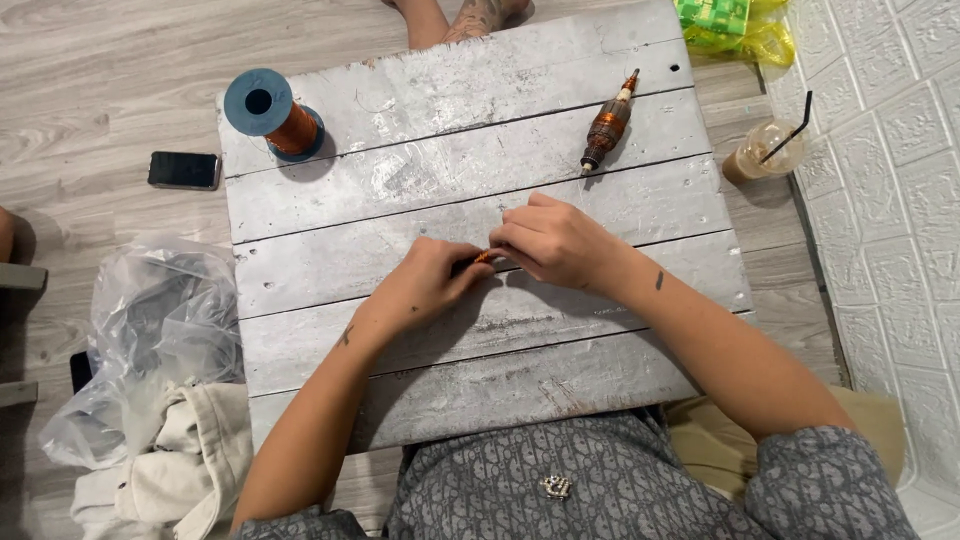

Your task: Manually winding thin copper wire onto a motor armature using a small guiding tool.

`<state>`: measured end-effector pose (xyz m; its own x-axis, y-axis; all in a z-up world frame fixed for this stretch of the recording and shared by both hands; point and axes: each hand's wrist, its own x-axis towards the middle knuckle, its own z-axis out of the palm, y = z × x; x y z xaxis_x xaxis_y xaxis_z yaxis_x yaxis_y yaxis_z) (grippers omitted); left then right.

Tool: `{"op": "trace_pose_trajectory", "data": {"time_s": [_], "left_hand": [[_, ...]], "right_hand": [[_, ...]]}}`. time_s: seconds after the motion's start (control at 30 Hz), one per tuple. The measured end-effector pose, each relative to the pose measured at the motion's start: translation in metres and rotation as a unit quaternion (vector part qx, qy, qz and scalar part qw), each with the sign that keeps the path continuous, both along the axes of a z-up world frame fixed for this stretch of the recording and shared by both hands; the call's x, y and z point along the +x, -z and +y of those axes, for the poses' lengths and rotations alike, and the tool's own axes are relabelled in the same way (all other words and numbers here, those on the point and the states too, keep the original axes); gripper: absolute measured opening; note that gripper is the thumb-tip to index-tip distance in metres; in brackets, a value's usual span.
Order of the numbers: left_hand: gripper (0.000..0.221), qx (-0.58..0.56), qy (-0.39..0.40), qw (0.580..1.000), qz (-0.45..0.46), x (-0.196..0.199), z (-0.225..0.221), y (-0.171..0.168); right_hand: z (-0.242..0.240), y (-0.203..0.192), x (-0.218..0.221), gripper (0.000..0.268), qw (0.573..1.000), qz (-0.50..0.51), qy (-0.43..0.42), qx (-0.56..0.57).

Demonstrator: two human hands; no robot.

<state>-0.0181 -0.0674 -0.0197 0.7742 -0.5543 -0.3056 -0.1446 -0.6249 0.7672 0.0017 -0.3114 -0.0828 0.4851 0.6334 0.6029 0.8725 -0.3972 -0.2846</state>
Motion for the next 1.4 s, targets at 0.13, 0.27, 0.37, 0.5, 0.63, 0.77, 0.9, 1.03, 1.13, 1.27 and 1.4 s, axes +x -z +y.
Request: {"op": "trace_pose_trajectory", "data": {"time_s": [0.13, 0.27, 0.37, 0.5, 0.63, 0.77, 0.9, 1.03, 1.13, 1.27, 1.4], "left_hand": [[0.03, -0.015, -0.043, 0.998, -0.051, 0.008, 0.009, 0.016], [0.025, -0.078, -0.061, 0.993, -0.072, 0.013, 0.021, 0.024], [0.027, -0.117, -0.085, 0.988, -0.046, 0.013, 0.021, 0.019], [0.022, -0.108, -0.072, 0.987, -0.092, 0.009, 0.015, 0.017], [0.021, -0.115, -0.056, 0.983, -0.132, 0.005, 0.014, 0.001], [0.019, -0.119, -0.071, 0.975, -0.174, 0.007, 0.013, 0.001], [0.018, -0.126, -0.106, 0.972, -0.167, 0.015, 0.015, 0.003], [0.02, -0.132, -0.143, 0.971, -0.142, 0.017, 0.02, 0.004], [0.022, -0.118, -0.146, 0.971, -0.15, 0.021, 0.022, 0.006], [0.021, -0.127, -0.155, 0.966, -0.162, 0.027, 0.03, 0.028], [0.023, -0.15, -0.194, 0.955, -0.169, 0.043, 0.042, 0.036]], "right_hand": [[0.005, -0.003, -0.006, 0.012, 1.0, -0.005, -0.002, -0.016], [0.004, -0.004, -0.006, 0.011, 0.999, 0.048, -0.003, -0.016], [0.004, -0.002, -0.004, 0.01, 0.998, 0.069, -0.005, -0.013], [-0.006, -0.004, 0.007, 0.006, 0.997, 0.058, 0.0, -0.046], [-0.063, 0.0, 0.047, 0.018, 0.996, 0.071, 0.057, -0.018], [-0.115, -0.038, 0.067, 0.052, 0.968, 0.158, 0.158, -0.119], [-0.135, -0.009, 0.103, 0.087, 0.939, 0.149, 0.188, -0.248], [-0.135, -0.004, 0.122, 0.065, 0.905, 0.181, 0.187, -0.337], [-0.131, -0.012, 0.123, 0.058, 0.909, 0.158, 0.182, -0.34], [-0.14, 0.014, 0.12, 0.053, 0.93, 0.116, 0.173, -0.302], [-0.143, 0.003, 0.12, 0.058, 0.93, 0.17, 0.198, -0.26]]}}
